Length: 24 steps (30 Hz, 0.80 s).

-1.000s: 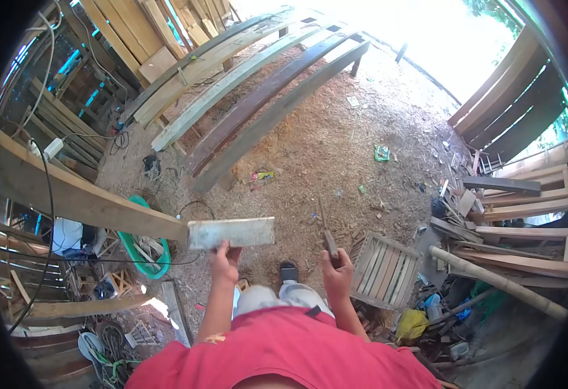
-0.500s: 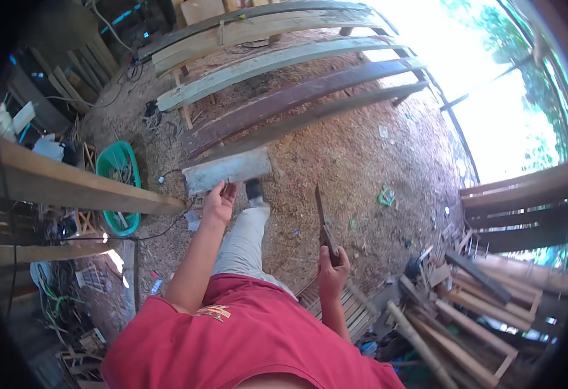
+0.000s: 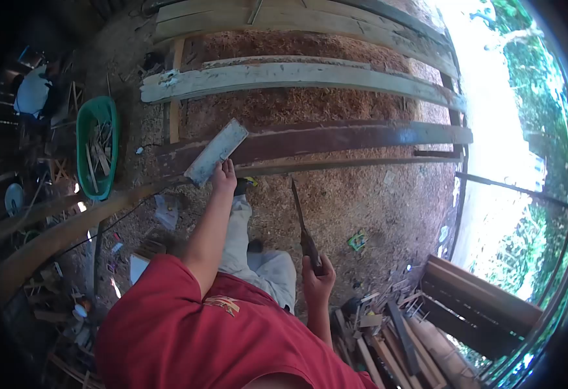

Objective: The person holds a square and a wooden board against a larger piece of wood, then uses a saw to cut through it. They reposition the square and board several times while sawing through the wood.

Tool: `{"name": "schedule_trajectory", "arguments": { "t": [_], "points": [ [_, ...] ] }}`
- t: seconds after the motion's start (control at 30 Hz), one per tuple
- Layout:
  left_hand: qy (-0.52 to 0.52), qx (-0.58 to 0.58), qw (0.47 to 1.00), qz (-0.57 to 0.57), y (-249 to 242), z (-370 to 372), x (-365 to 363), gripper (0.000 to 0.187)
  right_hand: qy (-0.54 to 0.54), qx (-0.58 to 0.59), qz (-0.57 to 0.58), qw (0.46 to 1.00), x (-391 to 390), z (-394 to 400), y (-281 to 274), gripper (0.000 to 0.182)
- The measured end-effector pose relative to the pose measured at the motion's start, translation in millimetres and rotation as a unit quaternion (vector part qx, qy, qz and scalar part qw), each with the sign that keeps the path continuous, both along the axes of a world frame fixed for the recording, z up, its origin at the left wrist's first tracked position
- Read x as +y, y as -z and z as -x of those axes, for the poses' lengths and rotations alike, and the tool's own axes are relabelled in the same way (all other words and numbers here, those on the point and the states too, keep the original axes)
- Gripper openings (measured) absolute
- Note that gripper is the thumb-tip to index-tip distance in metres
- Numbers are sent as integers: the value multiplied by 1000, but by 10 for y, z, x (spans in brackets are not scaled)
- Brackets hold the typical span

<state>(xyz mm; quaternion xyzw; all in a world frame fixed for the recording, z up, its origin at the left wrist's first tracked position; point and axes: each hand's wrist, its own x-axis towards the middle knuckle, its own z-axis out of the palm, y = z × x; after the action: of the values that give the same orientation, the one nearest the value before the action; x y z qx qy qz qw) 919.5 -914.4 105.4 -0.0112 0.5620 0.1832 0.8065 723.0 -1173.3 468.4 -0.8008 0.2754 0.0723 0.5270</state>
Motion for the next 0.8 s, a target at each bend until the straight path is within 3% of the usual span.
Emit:
{"name": "schedule_trajectory", "arguments": {
  "t": [0.07, 0.17, 0.2, 0.3, 0.33, 0.37, 0.4, 0.5, 0.57, 0.6, 0.7, 0.73, 0.8],
  "points": [
    [-23, 4, 1000, 3, 141, -5, -83, 27, -5, 23, 5, 1000, -128, -310, -81, 11],
    [74, 120, 986, -87, -294, -115, -124, 24, -13, 46, -26, 999, -255, -803, -128, 11],
    [127, 77, 983, -105, -133, -28, -116, 25, -39, 56, -18, 998, -315, -969, -136, 12],
    [267, 138, 951, -71, -18, 111, -59, 37, -114, 75, -5, 991, -507, -1526, -77, 15],
    [389, 223, 860, -245, -170, 38, -67, 43, -134, 81, -4, 988, -585, -1716, -27, 18],
    [491, 299, 714, -399, -508, -98, -87, 49, -152, 86, -2, 985, -668, -1911, 19, 20],
    [569, 359, 522, -525, -791, -207, -90, 55, -198, 88, 20, 976, -747, -2143, 32, 21],
    [471, 282, 340, -764, -1132, -552, 111, 78, -256, 62, -5, 965, -1008, -2755, 252, 20],
    [554, 308, 270, -725, -1104, -680, 235, 100, -338, 45, 31, 940, -1140, -3178, 323, 20],
    [594, 316, 236, -701, -1040, -722, 287, 111, -329, 69, -3, 942, -1095, -3353, 260, 21],
    [625, 288, 269, -674, -692, -658, 274, 112, -347, 18, -1, 938, -1285, -3661, 533, 23],
    [595, 297, 271, -696, -583, -629, 215, 112, -380, 19, 70, 922, -1303, -3763, 538, 25],
    [608, 352, 305, -643, -513, -640, -21, 115, -382, -13, 85, 920, -1221, -3879, 589, 27]
  ]
}}
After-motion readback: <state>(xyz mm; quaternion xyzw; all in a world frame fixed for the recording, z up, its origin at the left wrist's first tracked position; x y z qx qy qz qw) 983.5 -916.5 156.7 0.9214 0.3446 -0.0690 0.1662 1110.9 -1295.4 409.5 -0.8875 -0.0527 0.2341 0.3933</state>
